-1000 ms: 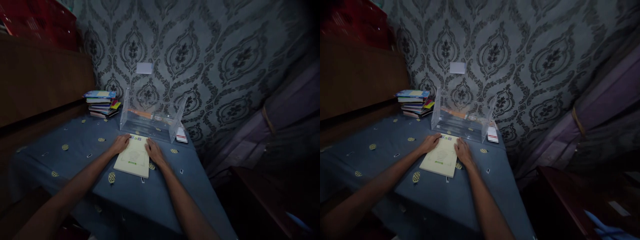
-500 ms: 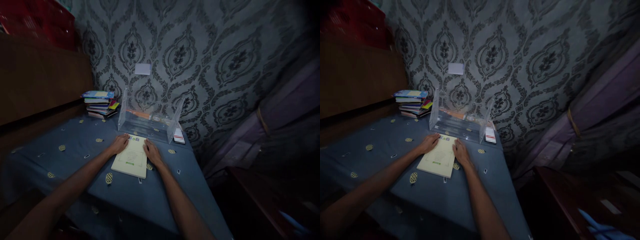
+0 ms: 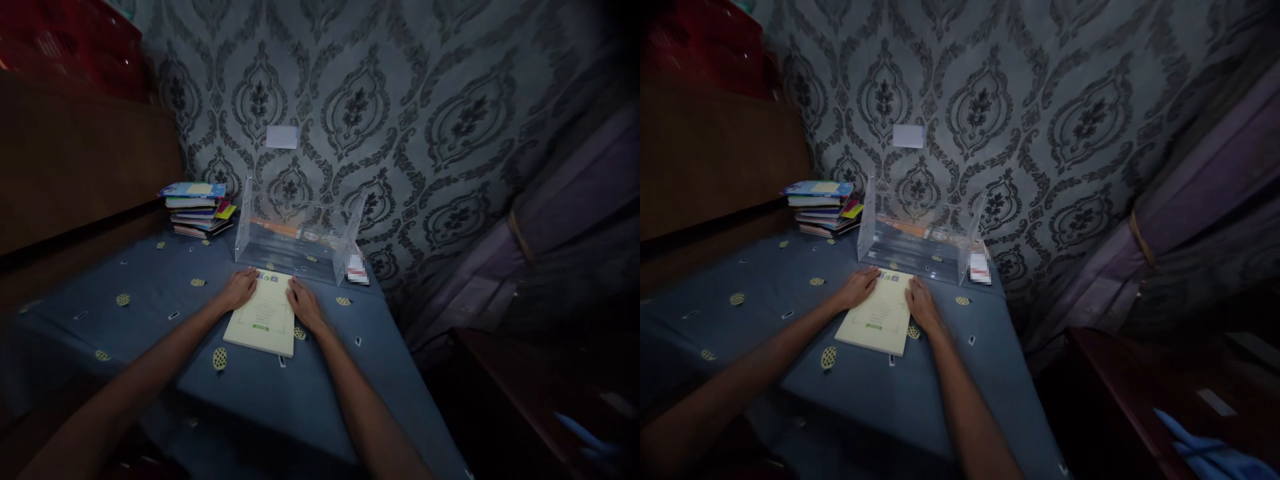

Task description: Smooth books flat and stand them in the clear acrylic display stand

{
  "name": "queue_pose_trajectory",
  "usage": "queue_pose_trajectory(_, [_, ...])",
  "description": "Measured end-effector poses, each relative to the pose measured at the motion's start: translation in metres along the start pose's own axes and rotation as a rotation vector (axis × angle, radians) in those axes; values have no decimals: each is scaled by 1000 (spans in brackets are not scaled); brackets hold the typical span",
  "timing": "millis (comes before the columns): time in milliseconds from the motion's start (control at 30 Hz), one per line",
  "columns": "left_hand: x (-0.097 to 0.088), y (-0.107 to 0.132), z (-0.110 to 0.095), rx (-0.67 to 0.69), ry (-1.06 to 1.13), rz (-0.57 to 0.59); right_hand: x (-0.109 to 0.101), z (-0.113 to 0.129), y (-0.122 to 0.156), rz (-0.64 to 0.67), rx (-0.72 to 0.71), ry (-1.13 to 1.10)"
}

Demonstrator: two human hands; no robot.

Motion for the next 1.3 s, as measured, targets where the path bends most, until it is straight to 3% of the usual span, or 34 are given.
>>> queue_pose_trajectory(533, [4, -2, -7, 103, -98, 52, -20, 15, 5, -32, -4, 16])
queue_pose_trajectory(933, [14, -6, -25, 323, -7, 182, -24, 20, 10, -14, 9, 1])
queue_pose_trajectory(1100, [19, -11, -36, 428, 68, 266, -23, 19, 13, 5, 7, -5])
queue_pose_trajectory(1300, [34, -21, -63, 563, 108, 352, -23, 21, 13, 26, 5, -5])
Point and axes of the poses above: each hand's wrist, its own y-axis away from the middle knuckle, its own x-axis out of the palm, z = x × y, the point moved 10 cm from there along -y, towards the middle knuckle, and after that the axes turned 13 degrees about -x, right-handed, at the moved point
